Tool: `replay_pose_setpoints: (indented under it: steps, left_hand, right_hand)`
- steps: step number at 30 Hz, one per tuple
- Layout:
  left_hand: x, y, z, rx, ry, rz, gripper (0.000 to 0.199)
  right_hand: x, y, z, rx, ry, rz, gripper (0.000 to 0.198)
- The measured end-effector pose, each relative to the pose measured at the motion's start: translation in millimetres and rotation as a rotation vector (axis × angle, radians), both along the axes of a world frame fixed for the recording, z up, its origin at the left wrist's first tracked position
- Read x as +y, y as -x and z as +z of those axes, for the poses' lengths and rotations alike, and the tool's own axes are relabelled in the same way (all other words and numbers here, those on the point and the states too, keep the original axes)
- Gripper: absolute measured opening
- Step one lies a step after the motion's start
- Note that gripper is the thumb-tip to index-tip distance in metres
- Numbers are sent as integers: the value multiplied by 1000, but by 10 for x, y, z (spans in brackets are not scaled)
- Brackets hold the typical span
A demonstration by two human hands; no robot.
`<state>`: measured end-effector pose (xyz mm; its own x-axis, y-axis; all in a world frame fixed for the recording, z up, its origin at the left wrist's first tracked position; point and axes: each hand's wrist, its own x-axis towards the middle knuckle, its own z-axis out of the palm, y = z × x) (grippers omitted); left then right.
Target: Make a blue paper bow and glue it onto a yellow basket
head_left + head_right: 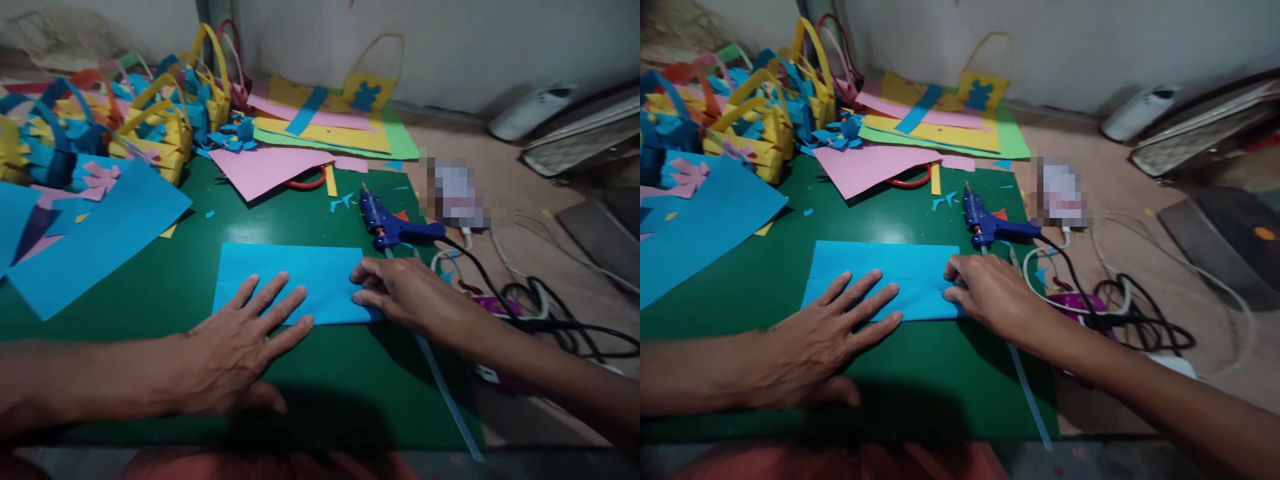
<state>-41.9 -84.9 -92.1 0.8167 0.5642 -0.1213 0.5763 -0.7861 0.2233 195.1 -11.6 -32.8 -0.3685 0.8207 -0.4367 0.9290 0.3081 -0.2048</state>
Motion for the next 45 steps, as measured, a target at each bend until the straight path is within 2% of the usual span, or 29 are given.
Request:
replay_pose_setpoints:
  steps: [7,22,28,45]
  left_hand:
    - [8,19,7,4,-40,-27,83]
    - [-24,-14,-29,24,-116,-10,94]
    - [-30,-33,-24,55,-74,7,98]
    - [-9,-1,-10,29,-16,-29,93]
  right_hand:
    - [-66,-74,38,26,18,-55,13]
    - [-47,-57,-52,-241,-33,111,23]
    - [-82,-72,-105,-265,-112,140,24]
    - [-108,-96,-143,-282,-177,148,25]
